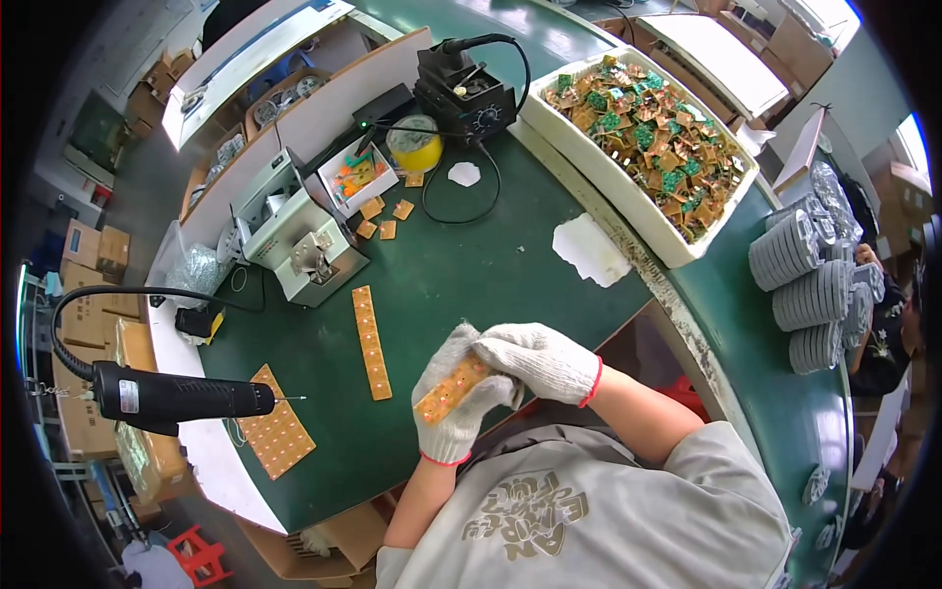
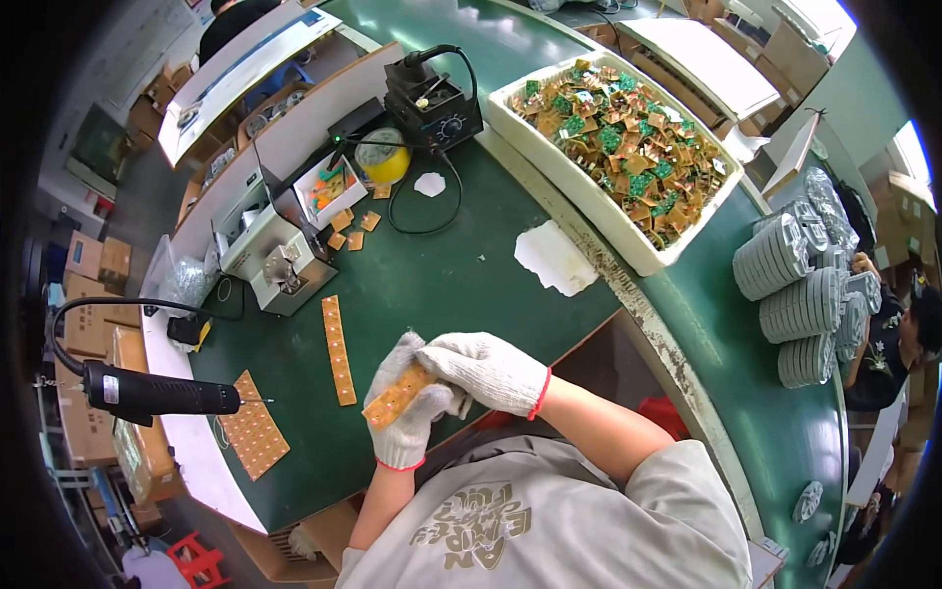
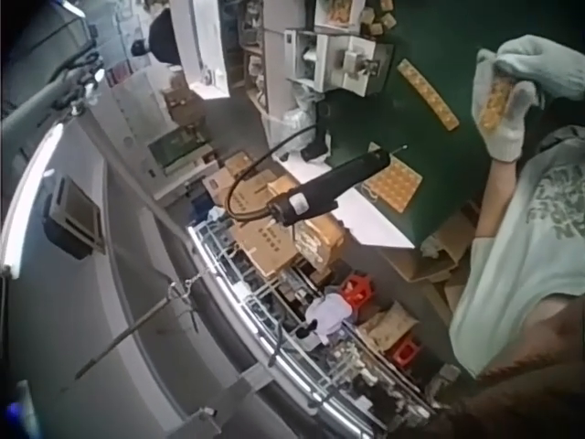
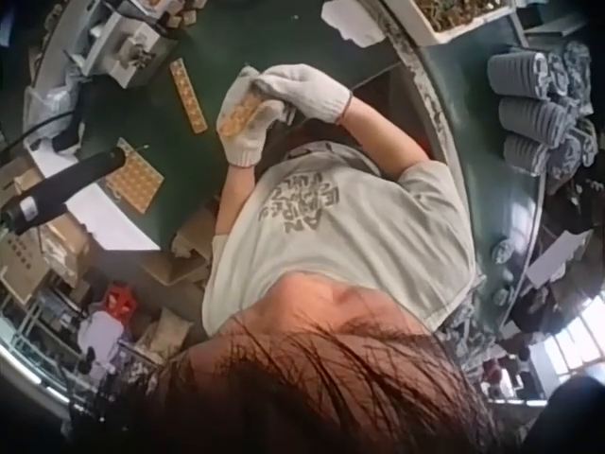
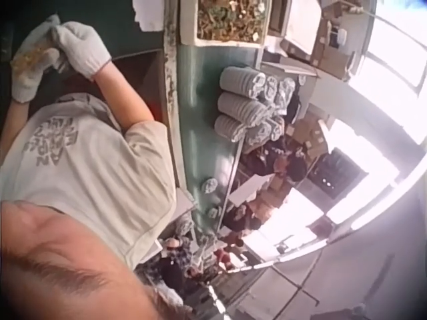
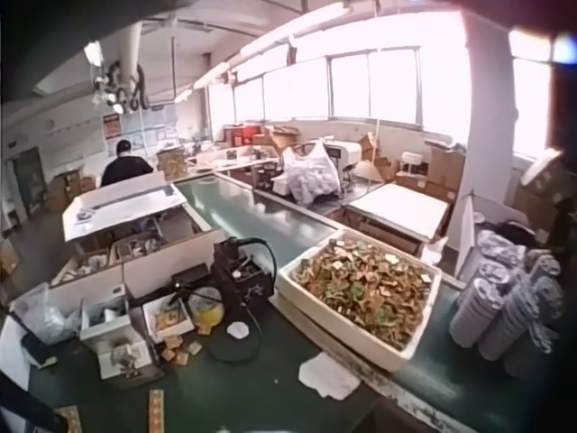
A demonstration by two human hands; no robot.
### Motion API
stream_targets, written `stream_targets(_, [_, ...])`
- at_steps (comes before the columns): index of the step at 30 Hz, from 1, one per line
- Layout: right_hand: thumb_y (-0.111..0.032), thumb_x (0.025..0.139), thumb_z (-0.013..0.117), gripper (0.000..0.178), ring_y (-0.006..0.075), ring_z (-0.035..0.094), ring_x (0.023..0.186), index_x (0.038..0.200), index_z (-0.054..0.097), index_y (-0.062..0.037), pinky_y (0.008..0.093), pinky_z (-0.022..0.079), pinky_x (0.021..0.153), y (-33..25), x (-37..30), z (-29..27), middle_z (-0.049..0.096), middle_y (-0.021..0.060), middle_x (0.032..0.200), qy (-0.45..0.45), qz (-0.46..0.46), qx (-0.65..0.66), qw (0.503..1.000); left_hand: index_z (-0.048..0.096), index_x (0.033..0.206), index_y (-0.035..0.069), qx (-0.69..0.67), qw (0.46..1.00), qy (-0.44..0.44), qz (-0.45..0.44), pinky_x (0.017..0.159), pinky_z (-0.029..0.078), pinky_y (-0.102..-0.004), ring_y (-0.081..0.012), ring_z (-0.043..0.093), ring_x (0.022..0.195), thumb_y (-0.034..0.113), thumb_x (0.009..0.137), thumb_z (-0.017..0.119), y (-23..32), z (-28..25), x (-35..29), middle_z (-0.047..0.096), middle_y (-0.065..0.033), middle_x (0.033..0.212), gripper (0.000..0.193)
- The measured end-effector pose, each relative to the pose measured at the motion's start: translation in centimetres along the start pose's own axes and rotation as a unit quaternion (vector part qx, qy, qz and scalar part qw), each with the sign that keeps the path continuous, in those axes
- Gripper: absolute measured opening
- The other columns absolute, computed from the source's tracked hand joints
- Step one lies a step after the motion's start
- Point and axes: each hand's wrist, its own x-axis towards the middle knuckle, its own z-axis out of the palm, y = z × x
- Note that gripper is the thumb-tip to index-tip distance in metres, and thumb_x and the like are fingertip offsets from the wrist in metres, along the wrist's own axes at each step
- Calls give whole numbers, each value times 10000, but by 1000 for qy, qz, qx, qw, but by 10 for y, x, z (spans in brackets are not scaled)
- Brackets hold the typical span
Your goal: The person breaks circuit board panels into strips and separates them into individual pieces by hand, then takes off their gloves.
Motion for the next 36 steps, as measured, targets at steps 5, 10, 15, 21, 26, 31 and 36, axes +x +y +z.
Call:
stream_targets(5, [-372,1064,578,348,111,565,576,941,631,-51,238,483,532,0,-2,5,652,62,749,16,-1,37,999,587,1363,19,-206,975,-2,-79,561,516,-369,-245,628,808,56,846,821,8,-5,-3,685,-207,1039,569])
stream_targets(10, [-348,1067,581,324,97,541,548,936,626,-54,238,460,504,14,-5,18,650,56,740,41,9,159,986,567,1387,48,-317,935,-31,-158,549,513,-369,-254,637,740,111,861,830,4,-9,-5,679,-188,892,592])
stream_targets(15, [-325,1069,581,302,89,528,532,929,621,-61,239,430,471,29,-3,18,646,54,735,68,-8,218,973,581,1383,82,-351,924,-33,-148,523,504,-338,-249,631,678,155,872,831,-1,2,-3,668,-165,831,574])
stream_targets(21, [-313,1072,586,286,108,559,544,942,611,-59,240,419,460,33,-2,24,653,70,733,67,-14,238,969,607,1389,174,-309,941,-42,-131,501,482,-325,-212,596,637,284,902,812,-5,-3,-8,623,-105,767,540])
stream_targets(26, [-318,1077,586,286,124,573,550,955,607,-60,238,422,466,30,-3,31,654,78,725,49,-23,262,964,628,1380,218,-281,953,-26,-111,493,454,-313,-164,559,609,405,924,792,-9,-4,-11,574,-36,717,519])
stream_targets(31, [-323,1064,571,287,119,538,545,973,629,-57,244,410,471,15,-4,17,641,65,734,52,-32,280,958,644,1351,184,-288,950,27,-120,509,443,-283,-130,557,609,417,898,817,-10,-2,-9,589,-18,745,538])
stream_targets(36, [-414,1007,547,409,176,615,611,979,701,-36,305,512,578,-109,-22,-73,700,101,796,292,-311,-139,894,663,1321,166,-246,960,62,-120,522,420,-251,-95,548,599,433,889,823,-1,-10,-13,600,1,785,533])
